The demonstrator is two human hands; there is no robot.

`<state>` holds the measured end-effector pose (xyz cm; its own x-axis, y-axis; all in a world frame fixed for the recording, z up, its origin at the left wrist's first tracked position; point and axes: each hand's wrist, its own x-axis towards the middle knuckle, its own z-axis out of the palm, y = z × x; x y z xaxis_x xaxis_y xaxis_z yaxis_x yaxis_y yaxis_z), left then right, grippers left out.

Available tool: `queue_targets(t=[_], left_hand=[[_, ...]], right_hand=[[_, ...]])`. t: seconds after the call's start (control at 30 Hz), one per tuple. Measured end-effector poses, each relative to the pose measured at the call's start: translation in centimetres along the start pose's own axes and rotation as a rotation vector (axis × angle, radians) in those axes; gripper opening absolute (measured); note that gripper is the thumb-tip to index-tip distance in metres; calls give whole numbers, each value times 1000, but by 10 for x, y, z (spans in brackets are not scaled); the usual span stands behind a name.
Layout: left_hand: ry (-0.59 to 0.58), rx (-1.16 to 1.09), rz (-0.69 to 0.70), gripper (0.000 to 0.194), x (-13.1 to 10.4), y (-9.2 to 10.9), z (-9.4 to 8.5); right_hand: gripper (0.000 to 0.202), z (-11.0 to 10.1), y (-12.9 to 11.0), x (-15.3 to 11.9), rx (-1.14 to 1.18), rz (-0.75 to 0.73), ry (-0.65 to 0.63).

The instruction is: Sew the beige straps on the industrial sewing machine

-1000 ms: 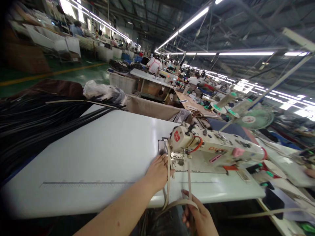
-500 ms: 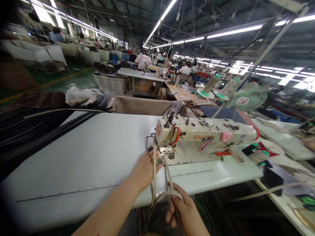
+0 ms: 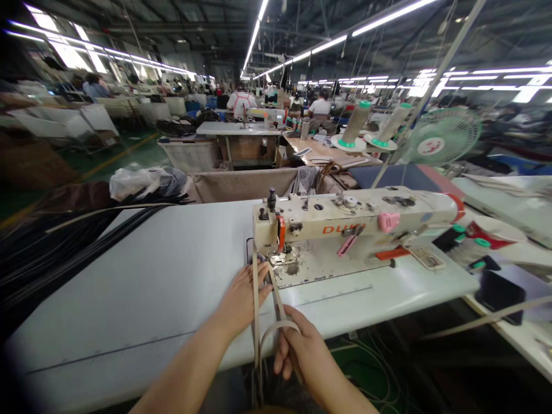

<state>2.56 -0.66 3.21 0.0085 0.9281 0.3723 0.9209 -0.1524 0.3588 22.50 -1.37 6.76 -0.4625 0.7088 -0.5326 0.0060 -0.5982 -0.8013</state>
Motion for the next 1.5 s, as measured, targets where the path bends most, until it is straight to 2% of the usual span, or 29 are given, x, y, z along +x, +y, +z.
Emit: queue_targets(t=[0.13, 0.37, 0.53, 0.73, 0.87, 1.1, 1.27, 1.5], left_hand=[[2, -27, 4, 45, 0, -1, -3], [22, -64, 14, 39, 1, -2, -5], [-6, -42, 14, 41, 1, -3, -4], [-17, -29, 13, 41, 0, -4, -3], [-22, -35, -4, 41, 1, -2, -4], [-25, -67, -12, 39, 3, 2, -10], [-20, -70, -3, 38, 4, 3, -12], [-21, -67, -33, 38, 5, 5, -13]], right_hand=[[72, 6, -9, -4, 12, -17, -20], [61, 7, -9, 8, 23, -31, -51], [52, 10, -14, 8, 43, -65, -68], [61, -2, -2, 11, 6, -18, -81], [57, -11, 8, 6, -10, -14, -87], [40, -13, 8, -14, -32, -52, -125], [46, -17, 14, -14, -55, -33, -149], [56, -18, 13, -21, -122, -26, -98]])
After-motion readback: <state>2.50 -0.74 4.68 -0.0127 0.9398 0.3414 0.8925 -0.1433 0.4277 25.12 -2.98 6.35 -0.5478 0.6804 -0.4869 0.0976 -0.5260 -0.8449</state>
